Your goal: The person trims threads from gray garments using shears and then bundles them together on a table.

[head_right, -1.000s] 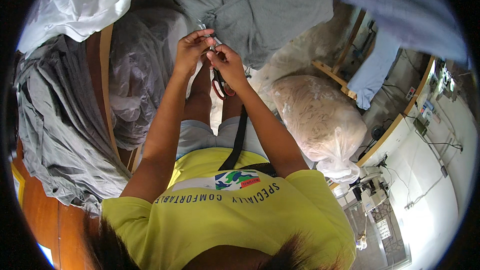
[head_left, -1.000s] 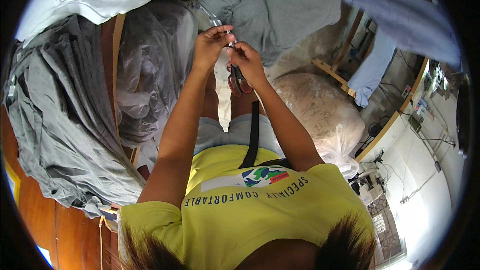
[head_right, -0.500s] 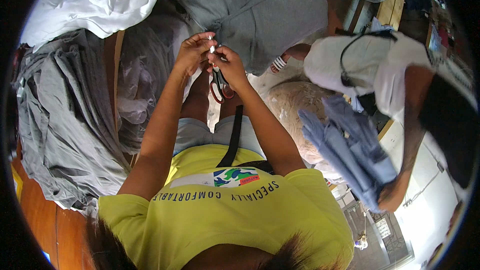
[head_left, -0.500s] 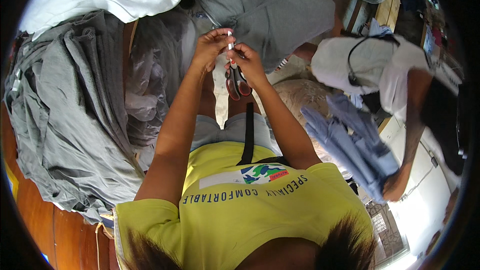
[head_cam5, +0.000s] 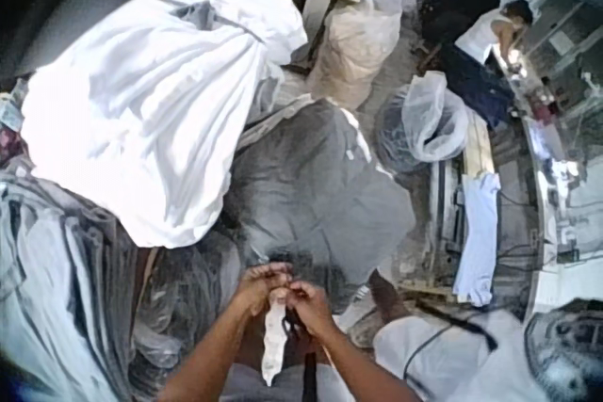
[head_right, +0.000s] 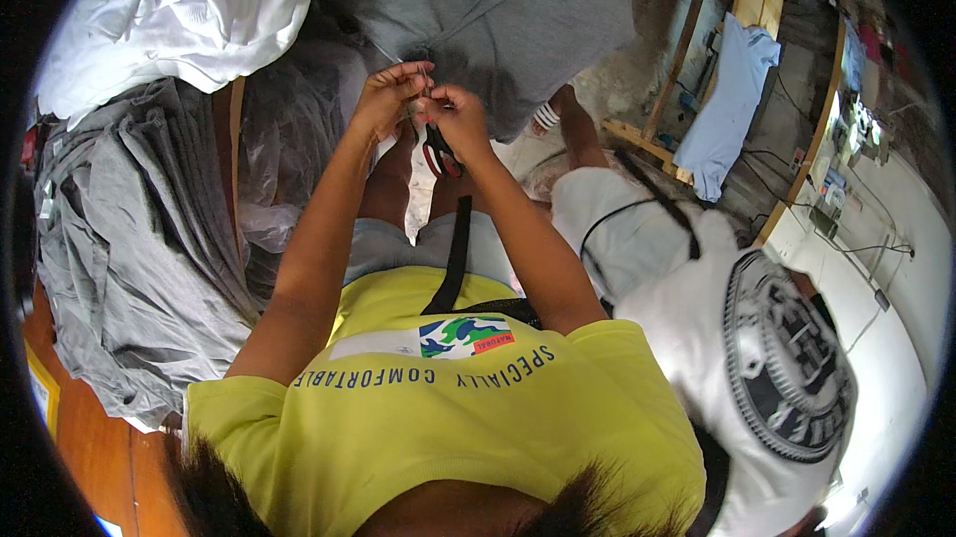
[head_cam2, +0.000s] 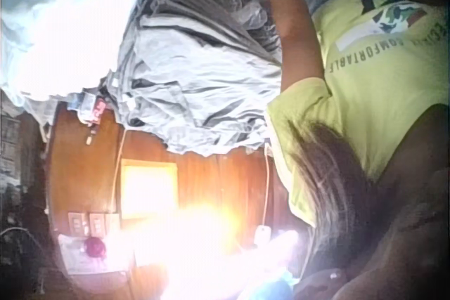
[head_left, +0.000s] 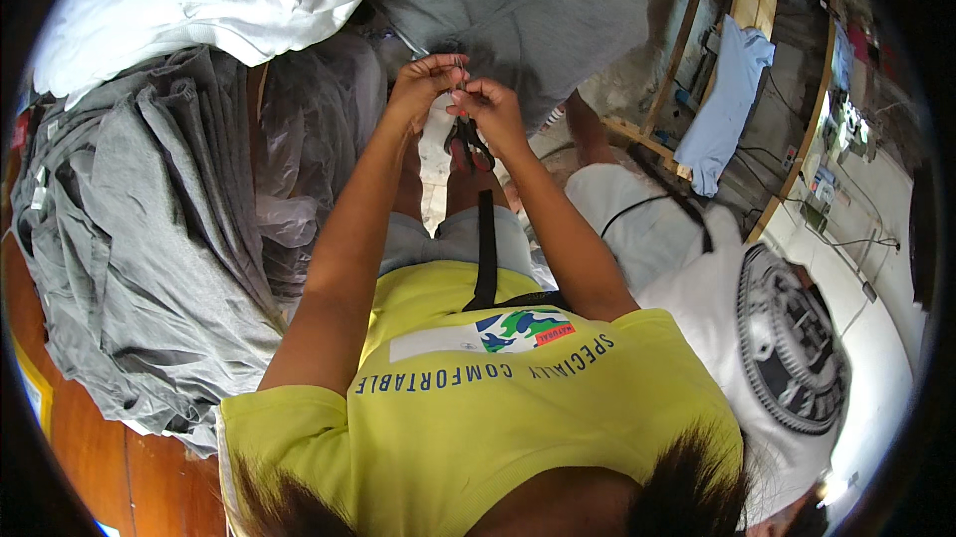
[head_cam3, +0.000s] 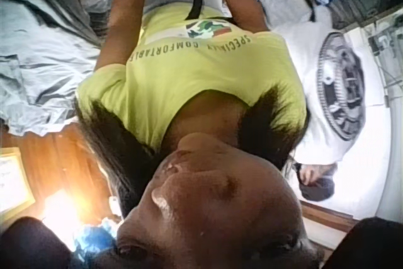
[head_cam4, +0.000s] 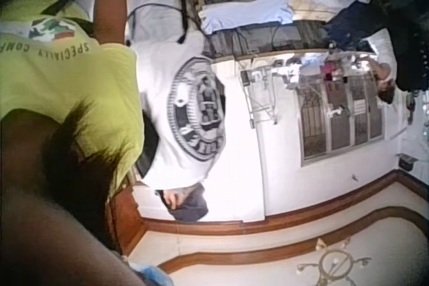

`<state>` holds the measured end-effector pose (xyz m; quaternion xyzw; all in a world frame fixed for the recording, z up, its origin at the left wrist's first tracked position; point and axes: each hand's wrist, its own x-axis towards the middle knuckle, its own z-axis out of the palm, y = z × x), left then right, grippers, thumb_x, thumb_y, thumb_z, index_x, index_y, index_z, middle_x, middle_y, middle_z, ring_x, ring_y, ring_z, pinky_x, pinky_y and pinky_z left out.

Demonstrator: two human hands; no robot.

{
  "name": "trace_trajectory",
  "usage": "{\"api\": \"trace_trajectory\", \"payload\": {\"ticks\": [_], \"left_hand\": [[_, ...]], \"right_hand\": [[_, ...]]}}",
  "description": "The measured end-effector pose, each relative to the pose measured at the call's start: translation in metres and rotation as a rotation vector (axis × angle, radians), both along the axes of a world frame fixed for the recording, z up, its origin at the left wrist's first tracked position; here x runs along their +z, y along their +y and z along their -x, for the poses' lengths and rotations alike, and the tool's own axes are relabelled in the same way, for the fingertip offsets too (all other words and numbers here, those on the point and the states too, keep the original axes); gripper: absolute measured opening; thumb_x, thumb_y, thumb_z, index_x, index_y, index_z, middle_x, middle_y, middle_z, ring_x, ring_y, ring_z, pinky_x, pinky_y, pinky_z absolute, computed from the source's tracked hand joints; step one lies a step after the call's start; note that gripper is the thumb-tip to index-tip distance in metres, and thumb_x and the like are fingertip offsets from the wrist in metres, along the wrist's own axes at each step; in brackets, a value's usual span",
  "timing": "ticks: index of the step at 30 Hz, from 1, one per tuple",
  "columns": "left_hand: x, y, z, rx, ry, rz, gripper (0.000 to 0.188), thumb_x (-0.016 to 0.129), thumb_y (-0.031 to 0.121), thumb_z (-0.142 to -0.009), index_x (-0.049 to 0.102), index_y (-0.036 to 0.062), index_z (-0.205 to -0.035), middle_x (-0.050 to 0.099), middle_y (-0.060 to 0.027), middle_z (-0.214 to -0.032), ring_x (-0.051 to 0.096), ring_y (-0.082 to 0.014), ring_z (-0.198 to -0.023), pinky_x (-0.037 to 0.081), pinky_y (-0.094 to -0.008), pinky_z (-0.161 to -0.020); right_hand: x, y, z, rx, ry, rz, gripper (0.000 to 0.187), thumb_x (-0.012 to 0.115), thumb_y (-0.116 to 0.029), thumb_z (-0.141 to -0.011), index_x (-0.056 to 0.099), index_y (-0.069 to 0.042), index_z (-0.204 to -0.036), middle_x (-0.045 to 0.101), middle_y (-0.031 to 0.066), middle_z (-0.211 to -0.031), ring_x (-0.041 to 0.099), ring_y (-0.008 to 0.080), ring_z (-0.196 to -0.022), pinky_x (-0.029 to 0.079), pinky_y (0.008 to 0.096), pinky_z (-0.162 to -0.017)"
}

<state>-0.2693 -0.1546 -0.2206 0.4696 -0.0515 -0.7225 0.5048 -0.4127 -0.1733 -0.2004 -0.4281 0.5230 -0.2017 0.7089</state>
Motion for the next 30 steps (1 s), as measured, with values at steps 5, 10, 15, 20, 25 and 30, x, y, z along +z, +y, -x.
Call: {"api": "trace_trajectory", "payload": {"ticks": [5, 10, 15, 20, 25, 30], "left_hand": [[-0.012, -0.002, 0.007, 0.0, -0.045, 0.051, 0.019, 0.058, 0.002, -0.085, 0.062, -0.0005, -0.103, 0.063, -0.0055, -0.086, 0.059, -0.0119, -0.076, 0.05, -0.0244, -0.071], [-0.015, -0.006, 0.015, 0.066, -0.046, 0.019, 0.016, 0.056, 0.0, -0.084, 0.063, -0.0013, -0.099, 0.065, -0.0056, -0.087, 0.059, -0.0111, -0.077, 0.047, -0.0238, -0.072], [-0.028, -0.006, 0.021, 0.045, -0.204, -0.007, 0.013, 0.056, 0.001, -0.084, 0.065, 0.0018, -0.094, 0.066, -0.0054, -0.085, 0.059, -0.0126, -0.079, 0.046, -0.0236, -0.071], [-0.033, -0.025, 0.013, -0.041, -1.324, 0.247, 0.014, 0.061, 0.007, -0.079, 0.064, 0.0055, -0.092, 0.064, -0.0113, -0.083, 0.06, -0.0263, -0.081, 0.048, -0.0337, -0.073], [-0.038, -0.036, 0.008, -0.335, -1.681, 0.349, 0.02, 0.067, 0.016, -0.072, 0.064, 0.0081, -0.091, 0.06, -0.0116, -0.086, 0.056, -0.031, -0.086, 0.046, -0.0383, -0.076], [-0.034, -0.033, 0.005, -0.361, -1.418, 0.263, 0.019, 0.066, 0.014, -0.074, 0.064, 0.006, -0.09, 0.063, -0.012, -0.087, 0.059, -0.0291, -0.084, 0.047, -0.0348, -0.075]], "right_hand": [[0.0, -0.002, 0.0, -0.052, 0.023, -0.003, 0.006, 0.061, 0.0, -0.081, 0.061, 0.003, -0.086, 0.062, 0.0074, -0.08, 0.064, 0.0157, -0.072, 0.048, 0.0236, -0.063], [-0.003, -0.004, -0.001, -0.008, 0.212, 0.113, 0.004, 0.063, 0.0, -0.079, 0.062, 0.003, -0.082, 0.062, 0.0071, -0.073, 0.063, 0.0139, -0.067, 0.049, 0.0241, -0.059], [-0.016, -0.002, 0.005, -0.142, 0.113, 0.085, 0.007, 0.066, -0.001, -0.075, 0.06, 0.004, -0.077, 0.061, 0.0063, -0.066, 0.062, 0.0133, -0.058, 0.045, 0.0226, -0.05], [-0.025, -0.009, 0.013, -0.179, 0.128, -0.043, 0.009, 0.066, 0.0, -0.074, 0.058, 0.002, -0.073, 0.059, 0.0065, -0.066, 0.059, 0.0121, -0.056, 0.047, 0.0236, -0.05], [-0.023, -0.016, 0.011, -0.163, 0.016, -0.04, 0.012, 0.068, -0.001, -0.074, 0.056, 0.001, -0.074, 0.056, 0.0047, -0.065, 0.055, 0.0099, -0.054, 0.05, 0.0237, -0.051], [-0.022, -0.027, 0.009, -0.063, 0.069, -0.074, 0.015, 0.068, -0.008, -0.078, 0.054, 0.0, -0.079, 0.055, 0.0029, -0.069, 0.055, 0.0103, -0.057, 0.047, 0.0231, -0.054]]}}
